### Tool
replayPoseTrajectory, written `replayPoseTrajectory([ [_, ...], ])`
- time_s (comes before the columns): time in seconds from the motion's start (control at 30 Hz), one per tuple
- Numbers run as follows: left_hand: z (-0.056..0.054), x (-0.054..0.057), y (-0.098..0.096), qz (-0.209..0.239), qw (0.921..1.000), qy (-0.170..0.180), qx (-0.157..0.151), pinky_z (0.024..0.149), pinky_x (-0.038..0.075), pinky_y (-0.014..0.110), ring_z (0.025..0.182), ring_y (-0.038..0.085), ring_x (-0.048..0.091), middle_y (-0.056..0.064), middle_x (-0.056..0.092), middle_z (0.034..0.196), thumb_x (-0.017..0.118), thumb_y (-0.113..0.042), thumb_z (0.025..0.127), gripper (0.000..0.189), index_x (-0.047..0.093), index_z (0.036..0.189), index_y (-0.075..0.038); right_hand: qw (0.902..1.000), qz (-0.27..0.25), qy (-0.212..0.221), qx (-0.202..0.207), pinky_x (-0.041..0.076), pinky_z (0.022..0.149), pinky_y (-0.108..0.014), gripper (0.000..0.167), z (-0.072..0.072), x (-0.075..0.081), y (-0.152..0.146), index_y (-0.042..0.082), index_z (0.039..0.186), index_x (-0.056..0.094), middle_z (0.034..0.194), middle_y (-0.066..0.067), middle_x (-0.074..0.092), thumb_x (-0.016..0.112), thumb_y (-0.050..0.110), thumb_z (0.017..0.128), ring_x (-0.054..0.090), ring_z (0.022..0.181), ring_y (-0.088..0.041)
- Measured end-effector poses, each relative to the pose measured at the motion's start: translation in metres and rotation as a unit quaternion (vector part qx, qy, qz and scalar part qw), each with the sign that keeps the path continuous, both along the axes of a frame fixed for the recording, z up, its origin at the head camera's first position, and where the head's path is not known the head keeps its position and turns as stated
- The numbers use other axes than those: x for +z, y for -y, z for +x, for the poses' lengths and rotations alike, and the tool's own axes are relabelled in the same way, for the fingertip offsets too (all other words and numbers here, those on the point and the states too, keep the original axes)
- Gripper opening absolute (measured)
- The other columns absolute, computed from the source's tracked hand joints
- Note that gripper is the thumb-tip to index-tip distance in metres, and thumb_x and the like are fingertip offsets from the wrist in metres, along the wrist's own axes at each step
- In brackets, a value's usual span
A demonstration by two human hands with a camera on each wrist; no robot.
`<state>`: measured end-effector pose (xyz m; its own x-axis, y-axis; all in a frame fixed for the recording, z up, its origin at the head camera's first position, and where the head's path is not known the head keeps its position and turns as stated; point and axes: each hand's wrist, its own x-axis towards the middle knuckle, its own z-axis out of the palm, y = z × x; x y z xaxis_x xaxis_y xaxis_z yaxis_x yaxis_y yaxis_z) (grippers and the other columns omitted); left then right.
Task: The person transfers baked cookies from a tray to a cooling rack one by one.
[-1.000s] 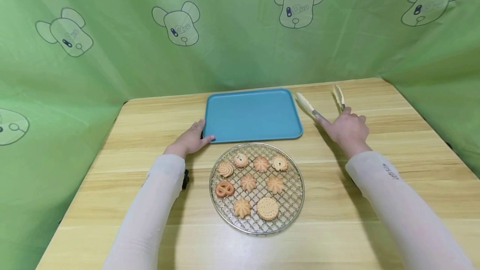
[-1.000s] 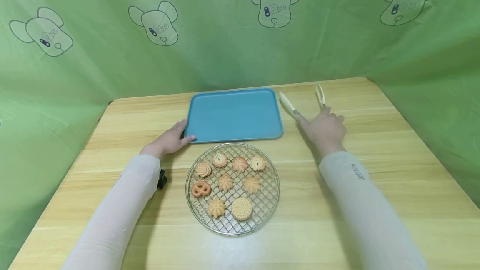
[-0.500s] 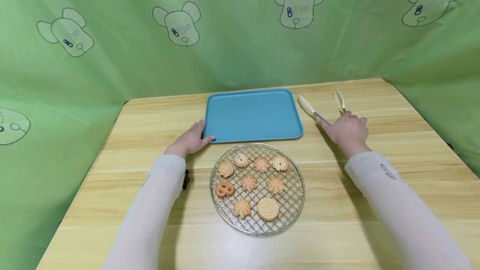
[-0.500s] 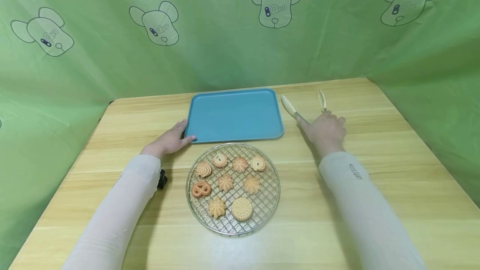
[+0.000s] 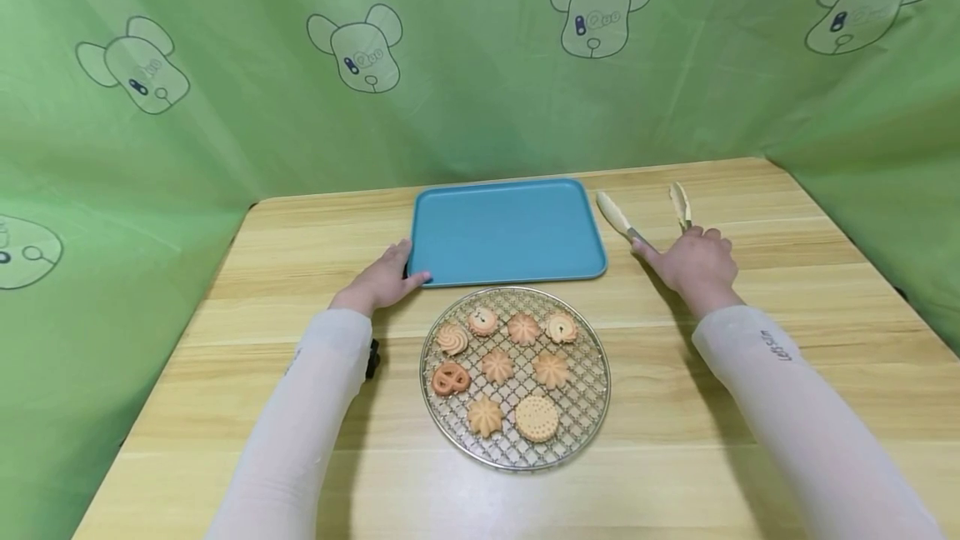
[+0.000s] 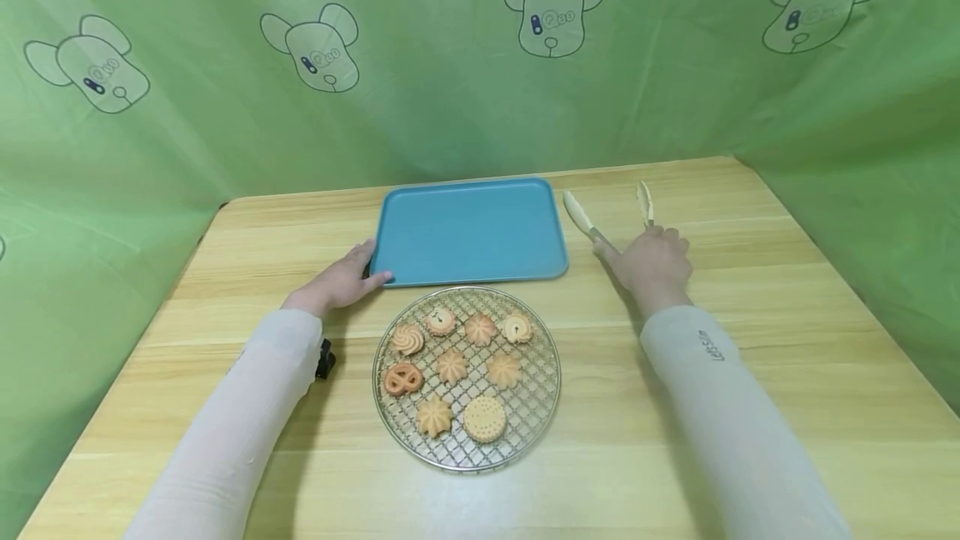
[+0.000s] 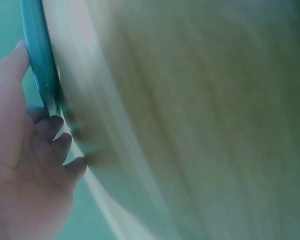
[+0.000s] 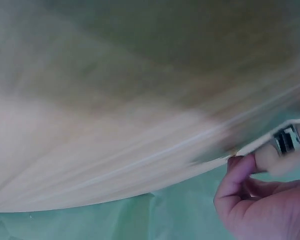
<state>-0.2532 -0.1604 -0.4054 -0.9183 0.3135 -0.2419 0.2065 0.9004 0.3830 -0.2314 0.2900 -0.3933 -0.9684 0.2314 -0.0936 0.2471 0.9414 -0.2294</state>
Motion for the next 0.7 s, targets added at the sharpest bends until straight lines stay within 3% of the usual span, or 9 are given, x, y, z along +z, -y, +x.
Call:
replayPoseTrajectory([
  [0.2,0.0,0.0,0.0,-0.001,1.0,0.005,0.004,0.116,0.008,0.041,0.143,0.03,0.005,0.016,0.005,0.157,0.043,-0.052,0.097,0.084,0.003,0.152,-0.002,0.9999,-0.015,-0.008,-0.001,0.044,0.064,-0.06,0.122,0.002,0.002,-0.001,-0.023,0.135,0.02,0.11,-0.043,0.032,0.034,0.084,0.078,0.039,0.097,-0.056],
  [0.47,-0.001,0.005,0.002,0.002,0.9999,0.012,0.004,0.116,0.009,0.042,0.143,0.031,0.005,0.016,0.005,0.158,0.044,-0.05,0.098,0.083,0.003,0.152,-0.002,0.9998,-0.01,-0.012,0.016,0.043,0.066,-0.063,0.125,0.003,0.007,-0.003,-0.022,0.139,0.015,0.115,-0.045,0.029,0.03,0.086,0.077,0.036,0.1,-0.058],
  [0.6,-0.002,0.014,0.003,0.008,0.9999,0.014,0.003,0.116,0.008,0.043,0.143,0.032,0.004,0.017,0.004,0.157,0.045,-0.049,0.098,0.084,0.003,0.152,-0.001,0.9996,-0.003,-0.006,0.027,0.042,0.07,-0.065,0.126,0.0,0.022,-0.004,-0.021,0.14,0.014,0.117,-0.046,0.029,0.026,0.087,0.076,0.036,0.102,-0.06],
  [0.7,-0.003,0.029,0.006,0.008,0.9999,0.009,0.005,0.115,0.007,0.045,0.143,0.035,0.004,0.018,0.004,0.157,0.045,-0.049,0.098,0.084,0.003,0.152,-0.001,0.9995,0.004,-0.003,0.032,0.042,0.07,-0.066,0.128,-0.003,0.039,-0.004,-0.019,0.141,0.016,0.119,-0.045,0.029,0.022,0.089,0.074,0.036,0.104,-0.06],
])
